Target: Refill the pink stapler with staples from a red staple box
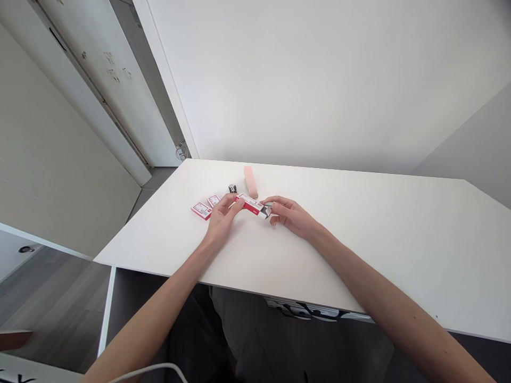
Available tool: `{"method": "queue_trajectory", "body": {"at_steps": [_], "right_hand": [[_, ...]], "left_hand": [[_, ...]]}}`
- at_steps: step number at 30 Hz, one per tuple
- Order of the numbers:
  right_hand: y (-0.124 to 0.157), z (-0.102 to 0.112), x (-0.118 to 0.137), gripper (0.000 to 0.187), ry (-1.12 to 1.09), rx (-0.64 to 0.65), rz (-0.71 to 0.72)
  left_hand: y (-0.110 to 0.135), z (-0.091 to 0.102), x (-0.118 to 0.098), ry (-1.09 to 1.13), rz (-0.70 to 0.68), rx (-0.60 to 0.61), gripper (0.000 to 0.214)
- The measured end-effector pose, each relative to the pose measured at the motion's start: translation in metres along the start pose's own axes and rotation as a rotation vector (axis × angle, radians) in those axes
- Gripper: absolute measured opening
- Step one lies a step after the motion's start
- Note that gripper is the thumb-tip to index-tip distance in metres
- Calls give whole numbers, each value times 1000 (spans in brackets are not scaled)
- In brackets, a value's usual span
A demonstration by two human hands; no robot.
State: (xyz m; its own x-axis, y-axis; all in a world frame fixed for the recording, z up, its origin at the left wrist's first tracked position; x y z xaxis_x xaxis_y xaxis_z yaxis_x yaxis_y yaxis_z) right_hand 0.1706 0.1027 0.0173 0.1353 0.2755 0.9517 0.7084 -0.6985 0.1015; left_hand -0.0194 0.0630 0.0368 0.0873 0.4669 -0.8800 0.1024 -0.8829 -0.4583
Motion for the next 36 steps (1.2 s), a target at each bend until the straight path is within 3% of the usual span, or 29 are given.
{"method": "queue_trajectory", "body": {"at_steps": [6, 16, 20, 25, 30, 36], "right_hand": [[2, 6, 6, 33, 87, -175, 48], [6, 16, 6, 41, 280, -481, 31], [6, 15, 9, 42, 250, -448, 81], [5, 12, 8, 52, 26, -313, 67], [2, 3, 3, 51, -27, -184, -8], [4, 4, 5, 45, -59, -193, 14]], "left_hand": [[2, -4, -7, -95, -8, 24, 34], [4, -8, -4, -19, 51, 34, 32], [3, -6, -2, 16, 76, -22, 35], [2, -6, 0, 119, 102, -77, 39], [4, -12, -1, 155, 125, -5, 39], [7, -17, 2, 142, 169, 79, 49]]}}
Point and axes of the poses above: each hand's wrist, its own y-axis away from the middle knuckle, its own z-axis out of the back of the hand, x = y × z, the point moved 7 cm from there along -y, towards the middle knuckle, and after that the axes turned 13 degrees about -z, right-handed, at the moved point
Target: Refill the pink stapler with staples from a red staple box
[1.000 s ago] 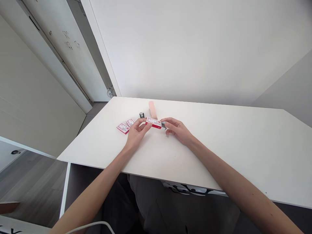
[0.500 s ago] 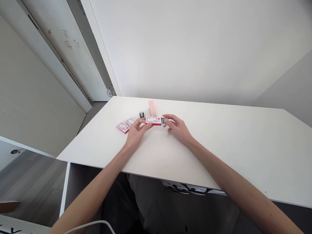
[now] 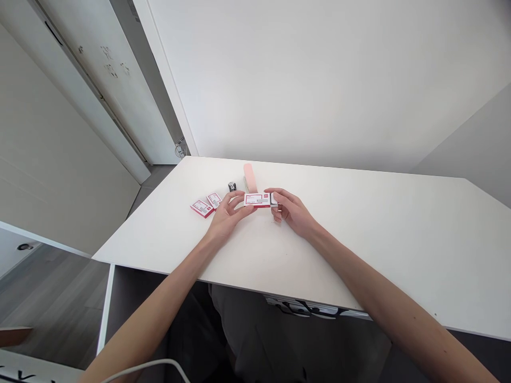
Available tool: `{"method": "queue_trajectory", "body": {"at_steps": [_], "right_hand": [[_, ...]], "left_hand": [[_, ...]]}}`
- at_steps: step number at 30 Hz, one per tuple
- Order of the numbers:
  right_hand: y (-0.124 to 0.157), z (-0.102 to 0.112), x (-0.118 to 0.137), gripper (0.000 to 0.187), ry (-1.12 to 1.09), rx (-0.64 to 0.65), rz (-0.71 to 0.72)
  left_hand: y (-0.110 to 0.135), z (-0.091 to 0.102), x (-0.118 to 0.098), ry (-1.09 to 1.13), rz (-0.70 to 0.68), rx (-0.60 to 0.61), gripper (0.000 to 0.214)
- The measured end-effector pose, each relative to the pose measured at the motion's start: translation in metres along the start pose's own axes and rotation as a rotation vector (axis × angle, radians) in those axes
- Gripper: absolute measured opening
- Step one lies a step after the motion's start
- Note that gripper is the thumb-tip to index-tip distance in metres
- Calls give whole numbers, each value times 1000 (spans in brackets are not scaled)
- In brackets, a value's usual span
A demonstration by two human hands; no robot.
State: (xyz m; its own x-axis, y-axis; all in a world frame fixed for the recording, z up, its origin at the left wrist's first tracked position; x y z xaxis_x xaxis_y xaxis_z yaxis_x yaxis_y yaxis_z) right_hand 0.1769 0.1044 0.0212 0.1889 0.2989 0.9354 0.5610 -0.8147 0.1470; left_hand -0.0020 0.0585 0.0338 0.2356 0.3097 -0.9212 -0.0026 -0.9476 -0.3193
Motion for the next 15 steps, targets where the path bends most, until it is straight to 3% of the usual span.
{"method": "queue_trajectory", "body": {"at_steps": [5, 15], "right_hand": [[0, 3, 4, 45, -78, 5, 14], [2, 2, 5, 43, -26, -53, 7]], "left_hand": [[2, -7, 4, -73, 22, 126, 54], [2, -4, 6, -126, 8, 144, 54]]}}
Point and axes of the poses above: each hand's wrist, its own y-axis away from the middle knuckle, its own z-axis out of the back of the hand, x = y × z, the point moved 7 cm from there along -y, towards the middle knuckle, and after that the axes turned 13 degrees about -z, right-handed, at the moved point
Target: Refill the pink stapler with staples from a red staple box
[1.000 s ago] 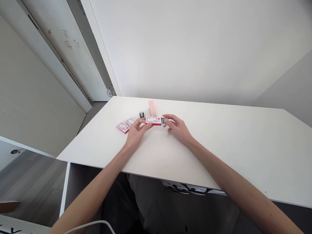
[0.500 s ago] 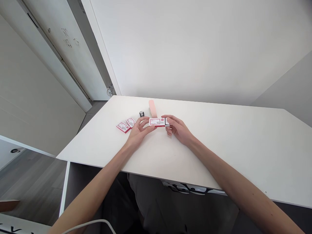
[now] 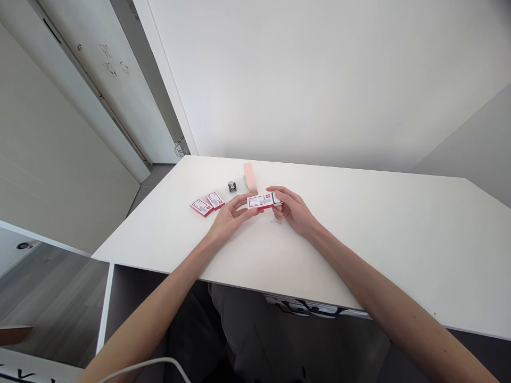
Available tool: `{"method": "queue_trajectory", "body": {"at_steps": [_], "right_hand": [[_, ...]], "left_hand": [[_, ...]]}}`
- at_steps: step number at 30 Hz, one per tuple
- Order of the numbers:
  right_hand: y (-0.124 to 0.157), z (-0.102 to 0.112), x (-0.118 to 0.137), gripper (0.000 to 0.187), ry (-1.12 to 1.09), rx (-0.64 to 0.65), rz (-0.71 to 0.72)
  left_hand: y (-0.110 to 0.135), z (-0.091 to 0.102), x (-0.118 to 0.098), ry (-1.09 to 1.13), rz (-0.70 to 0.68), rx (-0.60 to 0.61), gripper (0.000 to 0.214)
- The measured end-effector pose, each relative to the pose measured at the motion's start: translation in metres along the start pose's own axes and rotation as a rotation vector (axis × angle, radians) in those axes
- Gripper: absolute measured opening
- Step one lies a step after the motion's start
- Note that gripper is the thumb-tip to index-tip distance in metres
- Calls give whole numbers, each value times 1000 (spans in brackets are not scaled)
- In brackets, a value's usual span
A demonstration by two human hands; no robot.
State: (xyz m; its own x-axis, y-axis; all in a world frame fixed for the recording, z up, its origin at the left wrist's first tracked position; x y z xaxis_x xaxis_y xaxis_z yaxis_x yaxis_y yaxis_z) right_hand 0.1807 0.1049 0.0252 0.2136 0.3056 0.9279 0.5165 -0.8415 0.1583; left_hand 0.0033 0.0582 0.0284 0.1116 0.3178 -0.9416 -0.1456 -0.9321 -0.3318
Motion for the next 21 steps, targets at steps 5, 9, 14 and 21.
{"method": "queue_trajectory", "body": {"at_steps": [5, 9, 14, 21], "right_hand": [[-1, 1, -2, 43, 26, 9, 5], [1, 0, -2, 46, 43, 31, 0], [4, -6, -4, 55, 93, 108, -31], [2, -15, -11, 56, 179, 189, -54]], "left_hand": [[0, -3, -6, -2, -10, 12, 54], [1, -4, -7, -34, 1, 41, 59], [2, -7, -6, -78, 23, 87, 67], [0, -1, -9, -142, -3, 62, 64]]}}
Point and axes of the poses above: each hand's wrist, its own y-axis away from the middle knuckle, its own z-axis out of the back of the hand, x = y × z, the point moved 7 cm from there along -y, towards the middle knuckle, and after that the axes turned 13 degrees about -z, right-handed, at the moved point
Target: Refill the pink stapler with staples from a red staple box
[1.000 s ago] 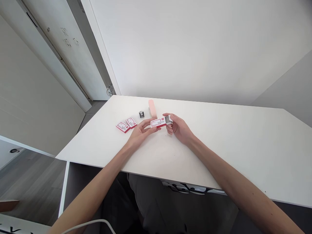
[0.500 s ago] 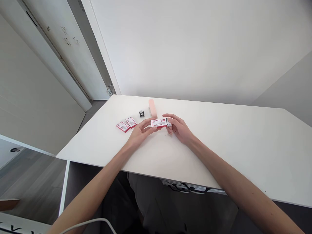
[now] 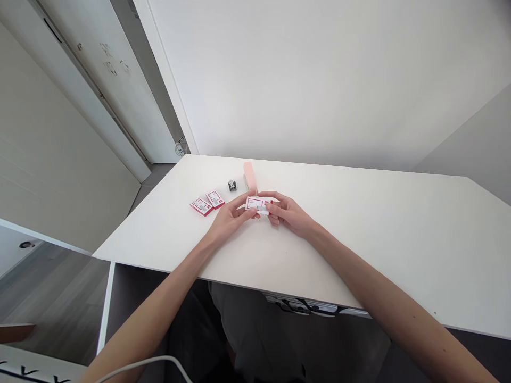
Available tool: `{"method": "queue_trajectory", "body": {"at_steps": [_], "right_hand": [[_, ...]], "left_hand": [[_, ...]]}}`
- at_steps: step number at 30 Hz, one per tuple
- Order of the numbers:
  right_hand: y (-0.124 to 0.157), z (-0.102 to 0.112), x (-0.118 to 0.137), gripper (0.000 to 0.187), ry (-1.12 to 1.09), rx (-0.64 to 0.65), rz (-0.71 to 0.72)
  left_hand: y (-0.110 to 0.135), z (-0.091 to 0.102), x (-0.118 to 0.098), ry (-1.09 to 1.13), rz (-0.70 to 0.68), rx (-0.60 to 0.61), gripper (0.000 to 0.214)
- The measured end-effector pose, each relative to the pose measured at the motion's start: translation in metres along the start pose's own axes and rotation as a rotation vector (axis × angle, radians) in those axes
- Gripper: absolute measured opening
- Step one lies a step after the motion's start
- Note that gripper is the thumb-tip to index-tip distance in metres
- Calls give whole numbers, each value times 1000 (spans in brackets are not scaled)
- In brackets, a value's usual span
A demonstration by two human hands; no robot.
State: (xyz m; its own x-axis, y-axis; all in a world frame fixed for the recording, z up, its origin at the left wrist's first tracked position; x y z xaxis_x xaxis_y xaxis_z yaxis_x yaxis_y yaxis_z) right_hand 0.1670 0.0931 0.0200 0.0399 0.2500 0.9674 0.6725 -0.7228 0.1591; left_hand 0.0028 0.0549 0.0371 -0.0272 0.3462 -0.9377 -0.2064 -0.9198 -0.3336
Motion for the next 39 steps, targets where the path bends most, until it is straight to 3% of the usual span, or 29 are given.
{"method": "queue_trajectory", "body": {"at_steps": [3, 7, 13, 16, 19, 21, 26, 39], "right_hand": [[0, 8, 3, 59, -43, -123, 16], [1, 15, 5, 55, -71, -225, 20], [1, 14, 5, 51, -50, -210, 31], [1, 14, 5, 52, -52, -212, 31], [1, 13, 5, 53, -52, -202, 33], [1, 14, 5, 53, -53, -198, 29], [1, 14, 4, 50, -51, -198, 33], [2, 13, 5, 48, -53, -192, 26]], "left_hand": [[-1, 14, 0, -124, -44, -146, 54], [2, 30, -1, -468, -93, -339, 52], [5, 25, -13, -826, -238, -375, 53], [3, 14, -14, -983, -279, -262, 36], [-1, 3, -6, -1006, -264, -103, 31], [-1, 1, -2, -975, -247, -81, 30], [0, 7, 2, -988, -264, -168, 26], [8, 15, -2, -1085, -258, -363, 46]]}}
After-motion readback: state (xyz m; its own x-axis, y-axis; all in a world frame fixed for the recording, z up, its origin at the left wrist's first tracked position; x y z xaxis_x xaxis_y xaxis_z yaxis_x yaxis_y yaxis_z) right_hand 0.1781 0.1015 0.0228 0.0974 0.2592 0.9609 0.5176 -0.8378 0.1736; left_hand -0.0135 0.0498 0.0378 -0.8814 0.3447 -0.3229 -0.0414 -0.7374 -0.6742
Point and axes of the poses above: each hand's wrist, its own y-axis away from the middle knuckle, its own z-axis out of the back of the hand, x = y × z, the point moved 7 cm from there along -y, towards the middle knuckle, and after that the axes turned 13 degrees about -z, right-handed, at the moved point
